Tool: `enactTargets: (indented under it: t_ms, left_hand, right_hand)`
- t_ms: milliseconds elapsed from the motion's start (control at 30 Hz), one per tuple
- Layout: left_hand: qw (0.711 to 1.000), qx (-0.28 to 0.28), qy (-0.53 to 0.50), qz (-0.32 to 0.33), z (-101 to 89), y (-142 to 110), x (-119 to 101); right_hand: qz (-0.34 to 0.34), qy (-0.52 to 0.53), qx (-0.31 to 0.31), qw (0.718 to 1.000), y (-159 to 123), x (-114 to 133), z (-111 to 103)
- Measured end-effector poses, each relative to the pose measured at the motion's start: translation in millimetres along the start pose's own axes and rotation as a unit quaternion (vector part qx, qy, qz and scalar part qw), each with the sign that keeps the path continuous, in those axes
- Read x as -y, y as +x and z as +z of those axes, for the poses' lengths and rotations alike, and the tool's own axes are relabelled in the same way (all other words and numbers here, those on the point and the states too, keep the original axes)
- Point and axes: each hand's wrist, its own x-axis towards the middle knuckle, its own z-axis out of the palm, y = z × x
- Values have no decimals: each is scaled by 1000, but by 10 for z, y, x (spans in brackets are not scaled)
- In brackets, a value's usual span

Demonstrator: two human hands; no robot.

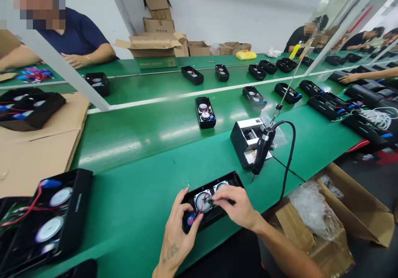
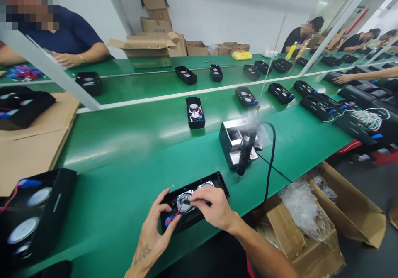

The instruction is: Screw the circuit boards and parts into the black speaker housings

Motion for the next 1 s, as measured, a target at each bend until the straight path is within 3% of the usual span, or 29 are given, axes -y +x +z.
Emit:
enactTargets:
  t_ms: [67, 133, 200, 300, 500, 633, 767, 1000]
  left_hand:
    - [1000, 3, -18, -12, 8, 5, 7]
    - [999, -5, -32, -29, 45, 19, -1]
    - [999, -12, -32, -29, 75, 36, -37]
    - [1000, -3, 1, 24, 34, 62, -133]
    - [971, 99, 151, 159, -172, 107, -222]
    - [943, 151, 207, 211, -95, 121, -171]
    - [932, 160, 220, 239, -19, 136, -143]
    - [936, 149, 201, 249, 15, 99, -85]
  right_hand:
    - [-119, -83, 112, 983, 13, 16, -101]
    - [-167, -172, 185, 953, 7, 13, -190]
    - [-158, -237, 229, 931, -16, 0, -232]
    - [-121, -288, 285, 906, -52, -1, -189]
    - [-73, -309, 387, 866, 24, 108, -104]
    - [-46, -285, 417, 862, 102, 187, -162]
    - [-35, -291, 404, 867, 50, 226, -131]
    - [-113, -327, 329, 879, -267, 105, -13]
